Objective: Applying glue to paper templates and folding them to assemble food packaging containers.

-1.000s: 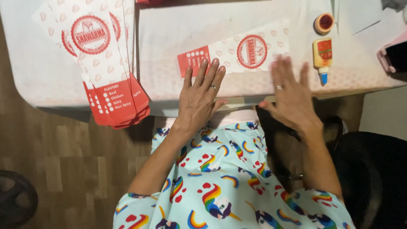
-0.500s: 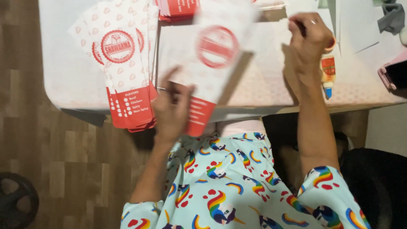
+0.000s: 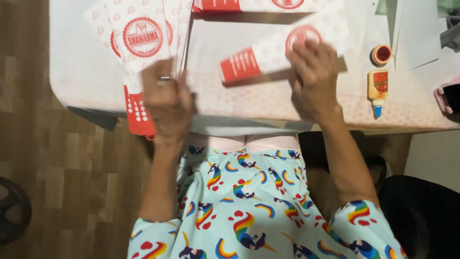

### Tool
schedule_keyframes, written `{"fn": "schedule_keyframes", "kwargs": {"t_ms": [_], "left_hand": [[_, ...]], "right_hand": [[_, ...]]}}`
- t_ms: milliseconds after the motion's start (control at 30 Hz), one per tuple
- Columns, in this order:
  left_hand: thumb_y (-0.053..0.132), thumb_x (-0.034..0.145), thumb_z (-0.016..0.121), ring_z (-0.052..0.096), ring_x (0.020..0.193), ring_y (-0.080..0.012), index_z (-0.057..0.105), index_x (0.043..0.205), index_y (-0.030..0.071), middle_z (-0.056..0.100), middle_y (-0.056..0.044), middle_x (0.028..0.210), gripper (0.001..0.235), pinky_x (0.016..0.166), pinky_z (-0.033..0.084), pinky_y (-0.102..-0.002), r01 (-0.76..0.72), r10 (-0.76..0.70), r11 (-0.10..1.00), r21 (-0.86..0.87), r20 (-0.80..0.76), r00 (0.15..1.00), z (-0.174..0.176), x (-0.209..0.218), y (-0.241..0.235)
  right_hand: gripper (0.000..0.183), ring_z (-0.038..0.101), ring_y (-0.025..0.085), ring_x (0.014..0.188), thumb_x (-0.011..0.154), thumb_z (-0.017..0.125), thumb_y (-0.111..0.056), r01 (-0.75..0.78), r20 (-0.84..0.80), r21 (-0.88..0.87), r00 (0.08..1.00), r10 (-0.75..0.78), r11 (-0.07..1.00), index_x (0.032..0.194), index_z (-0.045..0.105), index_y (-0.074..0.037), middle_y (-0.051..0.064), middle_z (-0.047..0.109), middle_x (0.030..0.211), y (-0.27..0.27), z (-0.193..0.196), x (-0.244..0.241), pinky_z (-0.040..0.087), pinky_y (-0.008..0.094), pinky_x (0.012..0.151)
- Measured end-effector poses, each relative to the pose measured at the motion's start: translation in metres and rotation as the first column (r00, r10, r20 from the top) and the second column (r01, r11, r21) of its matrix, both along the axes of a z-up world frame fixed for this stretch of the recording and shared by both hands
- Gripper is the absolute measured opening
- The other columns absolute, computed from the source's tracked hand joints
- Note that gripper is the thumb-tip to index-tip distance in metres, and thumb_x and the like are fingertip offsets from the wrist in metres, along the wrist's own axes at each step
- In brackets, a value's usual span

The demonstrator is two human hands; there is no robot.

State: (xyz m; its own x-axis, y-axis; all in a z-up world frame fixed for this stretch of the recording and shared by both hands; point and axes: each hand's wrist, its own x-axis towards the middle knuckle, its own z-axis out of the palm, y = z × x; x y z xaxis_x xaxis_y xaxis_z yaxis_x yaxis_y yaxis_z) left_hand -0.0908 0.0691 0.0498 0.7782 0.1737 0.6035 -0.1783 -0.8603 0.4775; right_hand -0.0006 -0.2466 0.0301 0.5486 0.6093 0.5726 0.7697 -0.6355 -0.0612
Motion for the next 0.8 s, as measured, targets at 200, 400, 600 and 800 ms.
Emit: {"fn": "schedule_keyframes", "kwargs": {"t_ms": [200,400,600,800], "left_hand": [[0.006,0.089,0.082,0.058,0.112,-0.0431,0.062,0.109,-0.005,0.06,-0.025,0.123,0.031,0.1,0.051,-0.049,0.587,-0.59,0.796,0.147,-0.026,0.807,-0.043,0.029,-0.076],[0.041,0.08,0.09,0.056,0.097,-0.0297,0.063,0.086,0.004,0.06,-0.01,0.101,0.047,0.078,0.049,-0.04,0.601,-0.6,0.749,0.279,-0.1,0.794,-0.039,0.026,-0.093],[0.023,0.081,0.091,0.055,0.092,-0.0281,0.065,0.082,0.008,0.064,-0.005,0.098,0.03,0.071,0.043,-0.039,0.604,-0.612,0.745,0.285,-0.068,0.788,-0.054,0.027,-0.102],[0.01,0.09,0.075,0.058,0.077,-0.0259,0.069,0.082,0.007,0.069,-0.004,0.089,0.01,0.047,0.041,-0.039,0.529,-0.521,0.824,0.205,-0.097,0.848,-0.061,0.044,-0.103]], "right_hand": [[0.032,0.053,0.044,0.132,0.101,0.076,0.004,0.226,-0.269,0.081,0.943,-0.197,0.971,0.132,0.068,0.007,0.025,0.057,0.14,-0.08,-0.005,-0.052,0.049,0.053,0.109],[0.062,0.052,0.048,0.107,0.096,0.084,-0.024,0.725,-0.36,-0.323,0.501,-0.787,0.609,0.142,0.061,0.01,0.032,0.058,0.118,-0.162,0.001,-0.055,0.046,0.059,0.082],[0.03,0.065,0.023,0.091,0.095,0.088,-0.005,0.746,-0.609,0.177,0.595,-0.524,0.642,0.119,0.072,0.0,0.013,0.065,0.109,-0.158,0.01,-0.064,0.055,0.034,0.077],[0.023,0.074,0.035,0.097,0.111,0.07,0.011,0.574,-0.624,0.733,0.781,0.026,0.365,0.12,0.05,0.002,0.022,0.063,0.11,-0.139,0.019,-0.083,0.073,0.045,0.085]]}}
